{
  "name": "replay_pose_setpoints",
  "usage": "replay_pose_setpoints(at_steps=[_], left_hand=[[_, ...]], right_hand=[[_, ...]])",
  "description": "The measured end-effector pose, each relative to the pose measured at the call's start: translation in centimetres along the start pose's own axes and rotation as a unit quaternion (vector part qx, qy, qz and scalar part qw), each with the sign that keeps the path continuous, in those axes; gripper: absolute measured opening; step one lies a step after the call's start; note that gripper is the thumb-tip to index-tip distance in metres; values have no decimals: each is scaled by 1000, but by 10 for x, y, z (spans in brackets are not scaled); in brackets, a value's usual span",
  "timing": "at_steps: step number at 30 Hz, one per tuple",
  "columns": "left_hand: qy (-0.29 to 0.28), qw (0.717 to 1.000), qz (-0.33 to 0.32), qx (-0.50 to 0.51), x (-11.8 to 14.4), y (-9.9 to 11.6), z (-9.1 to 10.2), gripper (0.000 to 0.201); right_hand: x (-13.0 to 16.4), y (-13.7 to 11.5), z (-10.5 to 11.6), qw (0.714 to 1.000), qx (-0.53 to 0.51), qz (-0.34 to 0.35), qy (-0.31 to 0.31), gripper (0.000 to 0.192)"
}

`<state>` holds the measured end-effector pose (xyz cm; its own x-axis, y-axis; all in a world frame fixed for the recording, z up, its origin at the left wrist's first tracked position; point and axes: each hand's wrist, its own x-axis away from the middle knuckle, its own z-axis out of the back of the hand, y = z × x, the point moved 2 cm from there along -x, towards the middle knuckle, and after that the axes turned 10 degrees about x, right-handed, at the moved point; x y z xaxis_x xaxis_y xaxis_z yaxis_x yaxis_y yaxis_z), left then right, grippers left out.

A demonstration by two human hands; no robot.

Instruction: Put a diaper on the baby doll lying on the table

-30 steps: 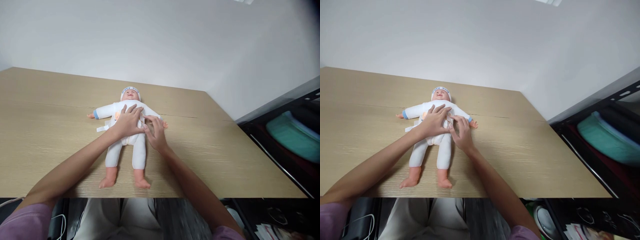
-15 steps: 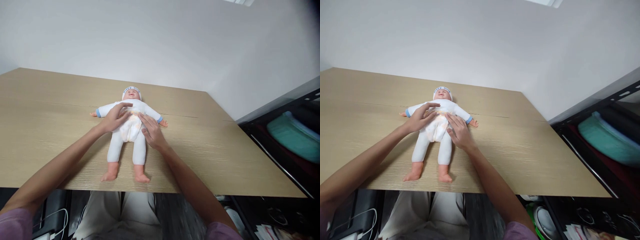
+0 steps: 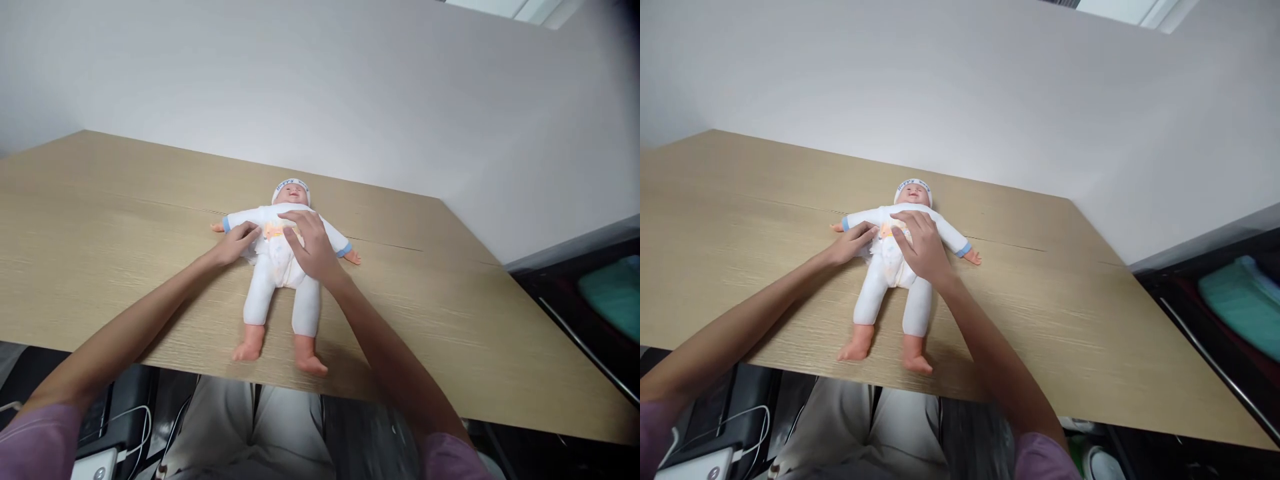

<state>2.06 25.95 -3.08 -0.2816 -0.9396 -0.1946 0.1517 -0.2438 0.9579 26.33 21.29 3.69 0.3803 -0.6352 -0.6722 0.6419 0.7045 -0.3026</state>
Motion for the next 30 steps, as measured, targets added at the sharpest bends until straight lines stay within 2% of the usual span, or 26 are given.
replay_pose_setpoints(at_steps=[3, 7, 14, 17, 20, 22, 23, 26, 30], left_hand=[[-23, 999, 11, 30, -11, -2, -3, 55], [-44, 994, 35, 90, -12, -6, -3, 55], [9, 979, 62, 191, -7, -5, 1, 59], [31, 978, 52, 198, -7, -6, 4, 61], [81, 991, 13, 103, -3, -6, 14, 49], [109, 993, -23, -48, 3, -4, 22, 38], [114, 984, -40, -134, 6, -2, 26, 34], [84, 944, -49, -316, 15, 2, 34, 37], [-6, 931, 34, -363, 17, 2, 40, 44]], right_hand=[[-21, 3, -17, 1000, -17, -12, -14, 39], [-24, 12, -37, 998, 5, -37, -53, 31], [-16, 13, -38, 995, 32, -48, -80, 24], [-17, 12, -37, 995, 36, -46, -85, 22], [-17, 12, -38, 995, 35, -43, -84, 21], [-17, 13, -39, 995, 31, -39, -84, 21], [-17, 12, -39, 995, 29, -38, -84, 21], [-17, 9, -36, 996, 22, -31, -78, 20], [-19, -4, -21, 998, -6, 21, -56, 19]])
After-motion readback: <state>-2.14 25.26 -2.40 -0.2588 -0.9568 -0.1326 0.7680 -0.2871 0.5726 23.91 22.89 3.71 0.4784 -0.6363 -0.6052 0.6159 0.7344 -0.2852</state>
